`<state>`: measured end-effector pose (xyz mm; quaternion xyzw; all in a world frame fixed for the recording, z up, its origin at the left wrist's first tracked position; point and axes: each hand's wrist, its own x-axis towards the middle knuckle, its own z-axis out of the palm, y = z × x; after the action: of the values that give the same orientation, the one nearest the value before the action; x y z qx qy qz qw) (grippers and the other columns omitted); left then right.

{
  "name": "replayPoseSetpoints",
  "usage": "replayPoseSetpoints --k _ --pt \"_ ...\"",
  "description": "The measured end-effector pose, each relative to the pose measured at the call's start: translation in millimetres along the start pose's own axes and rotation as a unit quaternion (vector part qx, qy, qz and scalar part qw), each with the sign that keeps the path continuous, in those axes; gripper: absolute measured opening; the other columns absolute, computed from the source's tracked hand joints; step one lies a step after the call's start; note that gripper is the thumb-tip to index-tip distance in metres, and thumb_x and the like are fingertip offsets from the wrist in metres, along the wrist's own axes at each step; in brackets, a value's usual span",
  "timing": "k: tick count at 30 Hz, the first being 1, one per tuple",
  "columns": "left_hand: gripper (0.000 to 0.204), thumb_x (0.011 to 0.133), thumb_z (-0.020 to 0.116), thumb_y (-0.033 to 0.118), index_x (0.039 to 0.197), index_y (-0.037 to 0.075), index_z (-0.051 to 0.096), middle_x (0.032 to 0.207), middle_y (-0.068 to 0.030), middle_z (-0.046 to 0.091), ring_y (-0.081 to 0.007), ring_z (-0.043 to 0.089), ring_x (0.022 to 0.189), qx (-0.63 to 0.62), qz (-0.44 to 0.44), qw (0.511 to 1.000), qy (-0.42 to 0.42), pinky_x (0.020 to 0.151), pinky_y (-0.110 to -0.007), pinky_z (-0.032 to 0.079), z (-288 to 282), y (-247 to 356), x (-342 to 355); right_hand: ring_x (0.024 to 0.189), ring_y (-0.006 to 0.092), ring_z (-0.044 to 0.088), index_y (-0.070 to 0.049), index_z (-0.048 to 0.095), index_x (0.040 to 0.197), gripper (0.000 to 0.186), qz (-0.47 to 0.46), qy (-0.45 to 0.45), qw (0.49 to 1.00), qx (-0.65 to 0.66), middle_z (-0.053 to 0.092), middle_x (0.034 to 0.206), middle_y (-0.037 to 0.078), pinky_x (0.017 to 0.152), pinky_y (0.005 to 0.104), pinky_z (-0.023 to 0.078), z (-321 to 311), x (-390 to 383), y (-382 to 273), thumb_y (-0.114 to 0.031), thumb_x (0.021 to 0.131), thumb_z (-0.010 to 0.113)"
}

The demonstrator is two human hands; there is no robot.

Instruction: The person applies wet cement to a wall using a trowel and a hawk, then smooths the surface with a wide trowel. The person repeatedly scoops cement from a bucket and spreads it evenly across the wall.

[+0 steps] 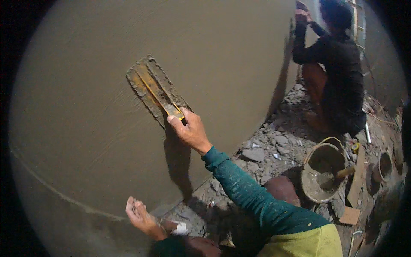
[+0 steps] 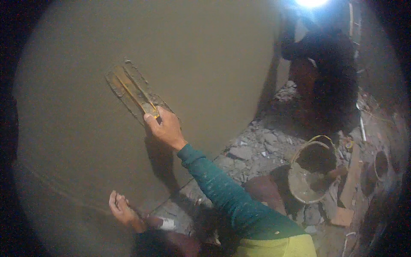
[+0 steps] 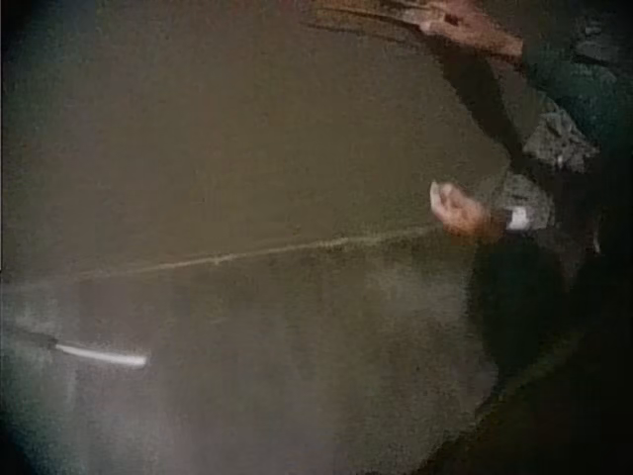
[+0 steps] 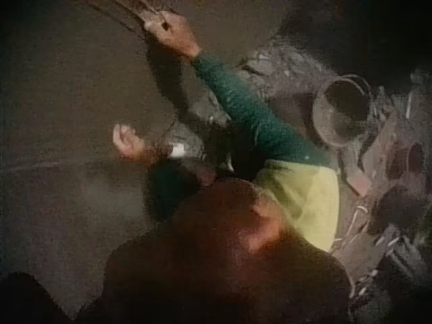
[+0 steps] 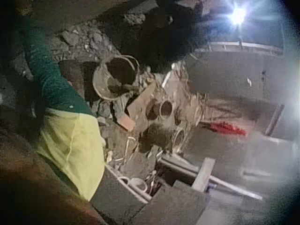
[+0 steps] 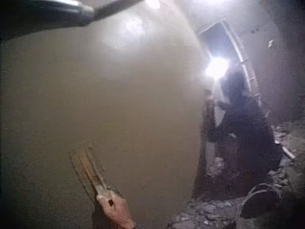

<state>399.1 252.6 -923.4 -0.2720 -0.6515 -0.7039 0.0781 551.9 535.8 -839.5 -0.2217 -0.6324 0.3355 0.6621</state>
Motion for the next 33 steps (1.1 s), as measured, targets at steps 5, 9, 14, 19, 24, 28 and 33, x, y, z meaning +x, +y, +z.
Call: replayPoseSetpoints --k 5,9,14,19,24,28,33 --pt "0.037 0.104 0.058 0.019 0.134 -0.002 0.058 0.124 -0.0114 0.065 -0.0154 0.060 0.096 0.023 -0.032 0.999 -0.024 0.083 -0.030 0.049 10.0 14.5 -8.7 0.062 0.0105 0.053 0.002 0.068 0.100 0.034 0.075 0.099 0.986 0.110 0.060 0.072 0.001 0.055 0.0292 0.043 -79.2 50.9 67.6 -0.031 0.095 0.067" --pt "0.036 0.104 0.058 0.020 0.132 -0.002 0.059 0.123 -0.0100 0.065 -0.0147 0.060 0.096 0.020 -0.040 0.999 -0.028 0.082 -0.031 0.049 16.7 23.2 -13.5 0.059 0.0100 0.055 -0.004 0.068 0.099 0.027 0.113 0.163 0.973 0.116 0.059 0.072 0.000 0.049 0.0295 0.045 -163.2 70.9 133.9 -0.031 0.094 0.069" --pt "0.038 0.104 0.057 0.022 0.134 -0.002 0.058 0.119 -0.0095 0.066 -0.0146 0.060 0.095 0.029 -0.035 0.998 -0.052 0.081 -0.031 0.049 19.0 32.9 -16.9 0.059 0.0151 0.059 -0.005 0.068 0.098 0.034 0.296 0.332 0.881 0.161 0.059 0.072 0.003 0.048 0.0318 0.047 -261.7 36.9 181.5 -0.039 0.093 0.069" --pt "0.039 0.105 0.057 0.024 0.133 -0.002 0.059 0.112 -0.0095 0.066 -0.0142 0.059 0.092 -0.021 -0.080 0.988 -0.130 0.080 -0.029 0.049 34.6 44.5 -28.5 0.061 0.0160 0.060 -0.004 0.066 0.094 0.035 0.333 0.192 0.923 -0.005 0.059 0.072 0.003 0.049 0.0334 0.048 -298.5 -33.4 193.7 -0.039 0.095 0.065" --pt "0.041 0.108 0.054 0.028 0.133 -0.004 0.059 0.117 -0.0145 0.069 -0.0191 0.064 0.106 -0.006 -0.114 0.899 -0.423 0.093 -0.032 0.051 73.8 49.3 -52.2 0.068 0.0143 0.061 -0.001 0.064 0.107 0.030 0.226 0.066 0.972 -0.028 0.064 0.082 0.005 0.062 0.0323 0.049 -273.7 -84.7 150.3 -0.027 0.092 0.067" --pt "0.057 0.109 0.051 0.035 0.147 -0.007 0.046 0.141 -0.0208 0.060 -0.0278 0.058 0.129 -0.088 -0.240 0.722 -0.643 0.108 -0.039 0.047 137.6 51.7 -82.1 0.077 0.0298 0.065 -0.003 0.063 0.107 0.027 0.074 -0.200 0.953 -0.217 0.063 0.086 0.015 0.071 0.0428 0.052 -249.1 -116.3 66.7 -0.025 0.091 0.066" --pt "0.062 0.109 0.048 0.046 0.150 0.000 0.041 0.152 -0.0165 0.046 -0.0279 0.051 0.135 -0.238 -0.477 0.631 -0.564 0.114 -0.044 0.041 210.8 64.8 -126.4 0.094 0.0344 0.061 -0.008 0.065 0.103 0.030 -0.078 -0.369 0.868 -0.324 0.059 0.098 0.014 0.076 0.0491 0.051 -229.3 -110.4 15.3 -0.028 0.082 0.071"
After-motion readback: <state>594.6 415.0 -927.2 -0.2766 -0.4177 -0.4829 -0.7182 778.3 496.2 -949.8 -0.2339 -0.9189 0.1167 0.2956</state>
